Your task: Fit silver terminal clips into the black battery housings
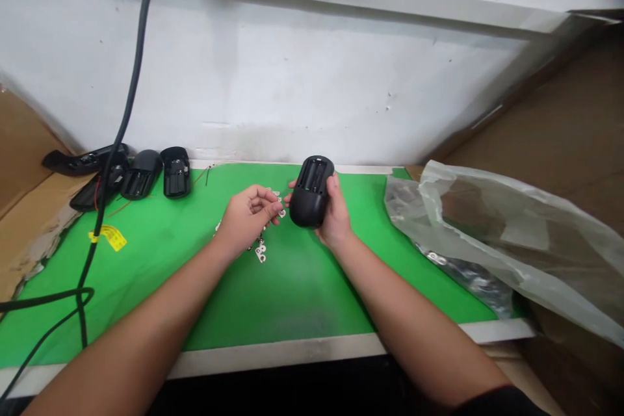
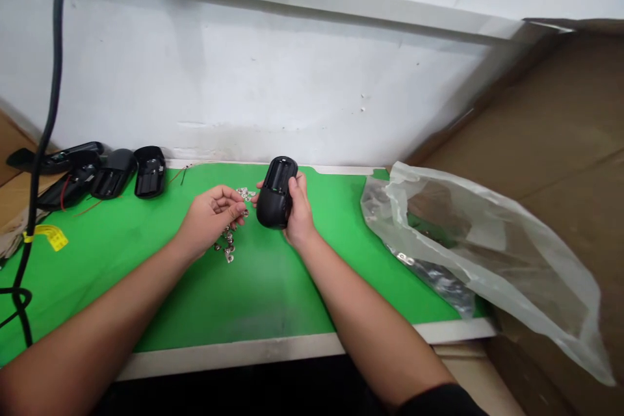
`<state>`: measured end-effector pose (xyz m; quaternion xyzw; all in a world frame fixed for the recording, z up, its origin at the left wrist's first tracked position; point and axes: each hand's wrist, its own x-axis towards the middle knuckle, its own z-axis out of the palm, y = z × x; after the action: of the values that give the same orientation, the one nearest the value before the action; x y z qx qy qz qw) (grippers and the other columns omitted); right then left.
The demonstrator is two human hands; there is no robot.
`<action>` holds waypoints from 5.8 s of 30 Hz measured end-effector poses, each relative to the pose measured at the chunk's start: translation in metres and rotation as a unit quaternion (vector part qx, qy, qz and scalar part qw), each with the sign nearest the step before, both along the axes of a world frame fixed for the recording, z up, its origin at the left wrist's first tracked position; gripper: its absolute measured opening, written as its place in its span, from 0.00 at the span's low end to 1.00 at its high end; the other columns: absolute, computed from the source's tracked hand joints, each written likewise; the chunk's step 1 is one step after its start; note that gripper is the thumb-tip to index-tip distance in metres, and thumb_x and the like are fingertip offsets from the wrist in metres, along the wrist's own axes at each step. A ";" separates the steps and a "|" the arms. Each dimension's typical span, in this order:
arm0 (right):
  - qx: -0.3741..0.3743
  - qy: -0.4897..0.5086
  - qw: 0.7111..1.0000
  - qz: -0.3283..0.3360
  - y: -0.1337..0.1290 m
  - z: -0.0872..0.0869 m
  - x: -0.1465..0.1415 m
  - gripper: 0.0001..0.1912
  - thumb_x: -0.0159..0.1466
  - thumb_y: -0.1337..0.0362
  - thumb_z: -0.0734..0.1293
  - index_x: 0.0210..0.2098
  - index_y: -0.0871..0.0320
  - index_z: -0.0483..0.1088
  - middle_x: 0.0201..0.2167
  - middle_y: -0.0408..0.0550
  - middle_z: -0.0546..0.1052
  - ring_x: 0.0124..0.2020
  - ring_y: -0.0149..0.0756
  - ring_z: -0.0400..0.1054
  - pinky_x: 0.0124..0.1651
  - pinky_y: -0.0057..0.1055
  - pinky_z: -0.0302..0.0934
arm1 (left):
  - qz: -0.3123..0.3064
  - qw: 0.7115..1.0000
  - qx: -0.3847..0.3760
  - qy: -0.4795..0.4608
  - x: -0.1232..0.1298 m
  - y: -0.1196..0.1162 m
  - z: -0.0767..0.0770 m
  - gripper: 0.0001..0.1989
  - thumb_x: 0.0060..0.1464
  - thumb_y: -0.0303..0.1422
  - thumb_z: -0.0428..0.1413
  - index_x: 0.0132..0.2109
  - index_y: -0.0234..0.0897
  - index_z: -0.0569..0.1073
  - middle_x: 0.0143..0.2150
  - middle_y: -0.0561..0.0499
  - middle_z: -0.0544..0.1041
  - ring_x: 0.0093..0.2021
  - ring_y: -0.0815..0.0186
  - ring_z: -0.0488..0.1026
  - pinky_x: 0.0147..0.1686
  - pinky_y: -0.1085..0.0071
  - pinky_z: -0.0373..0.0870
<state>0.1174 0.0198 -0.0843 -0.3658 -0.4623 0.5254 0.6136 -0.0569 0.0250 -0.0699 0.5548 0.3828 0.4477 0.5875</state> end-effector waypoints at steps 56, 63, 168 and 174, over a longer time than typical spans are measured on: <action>0.057 -0.073 0.993 0.068 -0.006 -0.010 0.004 0.45 0.51 0.38 0.76 0.62 0.51 0.67 0.51 0.52 0.81 0.56 0.50 0.75 0.67 0.53 0.64 | 0.098 0.990 -0.061 -0.083 0.007 -0.011 0.009 0.25 0.41 0.49 0.72 0.34 0.36 0.72 0.35 0.50 0.78 0.37 0.67 0.75 0.38 0.72 0.73; 0.028 0.000 0.997 0.072 -0.004 -0.006 0.007 0.44 0.49 0.42 0.75 0.61 0.52 0.68 0.51 0.53 0.81 0.56 0.54 0.75 0.59 0.52 0.70 | 0.030 0.999 -0.027 -0.029 0.002 -0.011 0.013 0.24 0.46 0.50 0.69 0.34 0.36 0.72 0.27 0.53 0.76 0.29 0.69 0.74 0.28 0.74 0.68; 0.237 -0.032 0.967 0.086 -0.003 -0.007 0.009 0.37 0.44 0.53 0.85 0.49 0.42 0.68 0.45 0.40 0.83 0.52 0.44 0.80 0.59 0.48 0.75 | -0.128 0.987 0.009 -0.100 -0.001 -0.014 0.007 0.31 0.47 0.42 0.71 0.50 0.41 0.63 0.28 0.59 0.74 0.26 0.72 0.72 0.28 0.77 0.71; 0.188 -0.092 0.975 0.076 -0.003 -0.003 0.015 0.37 0.42 0.48 0.84 0.47 0.43 0.69 0.45 0.44 0.83 0.49 0.48 0.80 0.60 0.53 0.72 | -0.131 0.988 0.004 -0.079 -0.002 -0.014 0.007 0.27 0.51 0.41 0.69 0.51 0.41 0.65 0.29 0.58 0.74 0.28 0.70 0.74 0.32 0.74 0.74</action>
<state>0.1327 0.0170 -0.0869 -0.2544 -0.6337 0.4381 0.5846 -0.0594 0.0114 -0.0632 0.5651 0.2576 0.4113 0.6672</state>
